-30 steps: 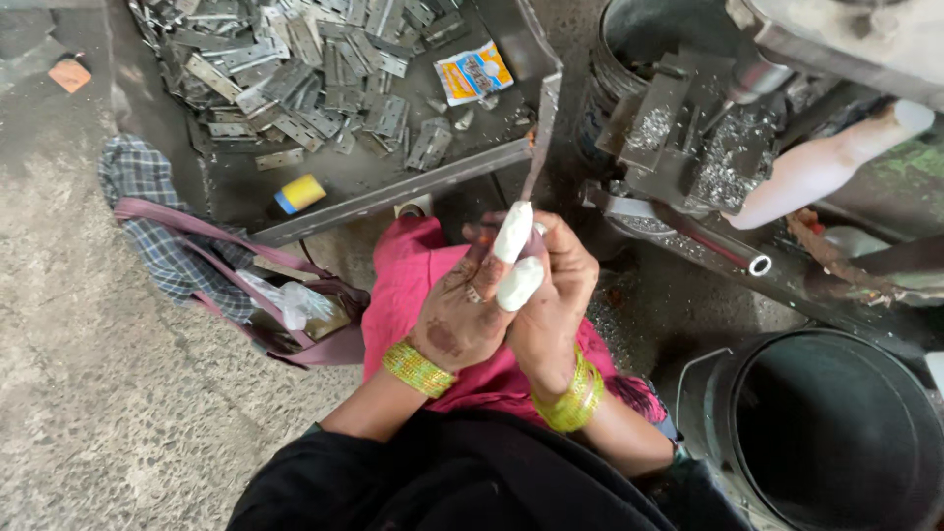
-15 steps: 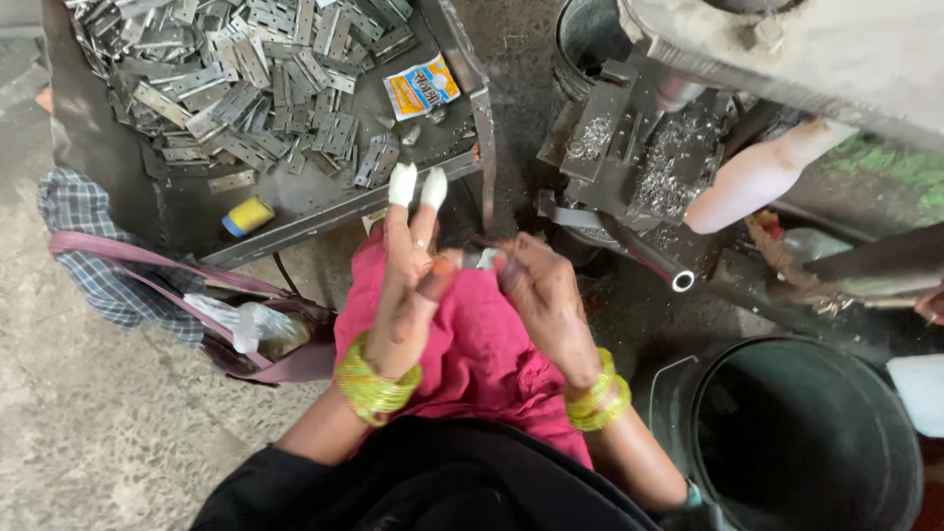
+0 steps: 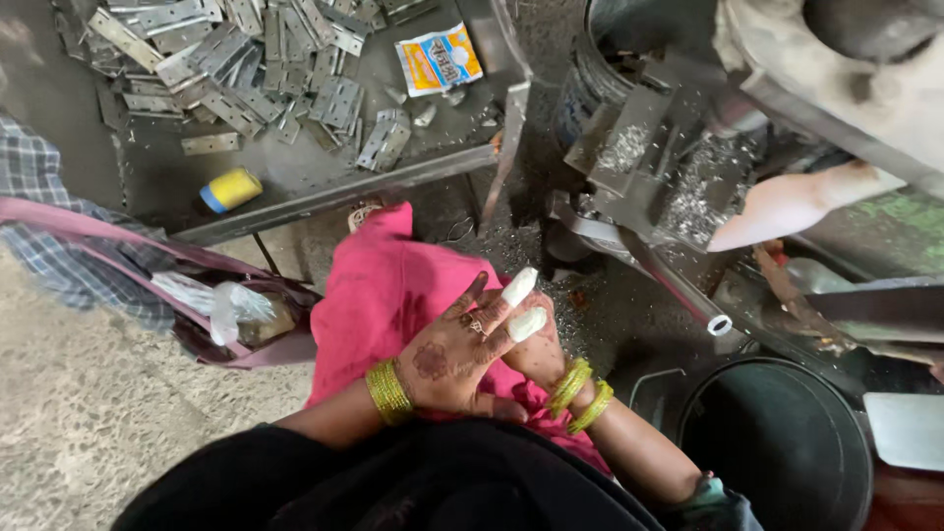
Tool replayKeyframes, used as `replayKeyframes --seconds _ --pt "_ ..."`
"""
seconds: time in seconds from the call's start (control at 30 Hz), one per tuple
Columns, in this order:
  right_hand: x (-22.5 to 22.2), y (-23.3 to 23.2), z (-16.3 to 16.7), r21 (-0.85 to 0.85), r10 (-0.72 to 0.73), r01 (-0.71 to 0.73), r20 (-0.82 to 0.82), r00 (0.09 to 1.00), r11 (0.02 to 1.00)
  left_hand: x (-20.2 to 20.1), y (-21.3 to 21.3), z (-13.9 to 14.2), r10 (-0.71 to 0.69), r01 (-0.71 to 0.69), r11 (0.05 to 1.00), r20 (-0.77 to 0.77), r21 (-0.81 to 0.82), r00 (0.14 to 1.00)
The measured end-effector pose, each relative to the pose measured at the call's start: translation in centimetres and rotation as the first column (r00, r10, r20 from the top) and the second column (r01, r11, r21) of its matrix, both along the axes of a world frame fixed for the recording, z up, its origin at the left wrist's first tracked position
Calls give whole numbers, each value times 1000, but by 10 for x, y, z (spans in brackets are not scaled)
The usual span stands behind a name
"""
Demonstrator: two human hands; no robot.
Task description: The person sits on the floor and wraps white tape around their fingers. They then pick up small metal pieces from a tray and place them under a drill press, operating the machine to drill holes into the pieces one by one.
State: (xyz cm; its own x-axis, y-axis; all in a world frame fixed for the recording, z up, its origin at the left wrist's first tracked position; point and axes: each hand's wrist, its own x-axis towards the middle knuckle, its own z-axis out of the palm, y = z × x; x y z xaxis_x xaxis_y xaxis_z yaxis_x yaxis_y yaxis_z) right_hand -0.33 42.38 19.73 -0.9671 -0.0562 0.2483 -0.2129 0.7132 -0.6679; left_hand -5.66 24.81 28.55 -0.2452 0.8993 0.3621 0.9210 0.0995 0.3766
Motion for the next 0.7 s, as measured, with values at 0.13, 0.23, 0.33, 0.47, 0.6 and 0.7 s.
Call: replayKeyframes --seconds 0.13,0.23,0.33,0.47,0.6,0.7 --pt "-70 -8 -12 -5 61 -65 -261 963 998 -46 -11 -23 35 -321 913 736 251 676" --pt "-162 5 -25 379 -37 184 -364 931 907 -91 -21 -40 -30 -736 573 907 359 419" --pt "-270 28 -36 140 -199 284 -433 879 949 -106 -69 -49 32 -782 434 859 448 510" --pt "-335 49 -31 632 -119 378 -412 903 677 -109 -113 -59 196 -851 405 878 333 436" --pt "-320 28 10 692 -278 334 -197 940 640 -119 -128 -57 291 -846 430 839 315 460" --pt "-251 -9 45 274 -315 366 -213 925 890 -131 -115 -49 241 -772 535 813 344 530"
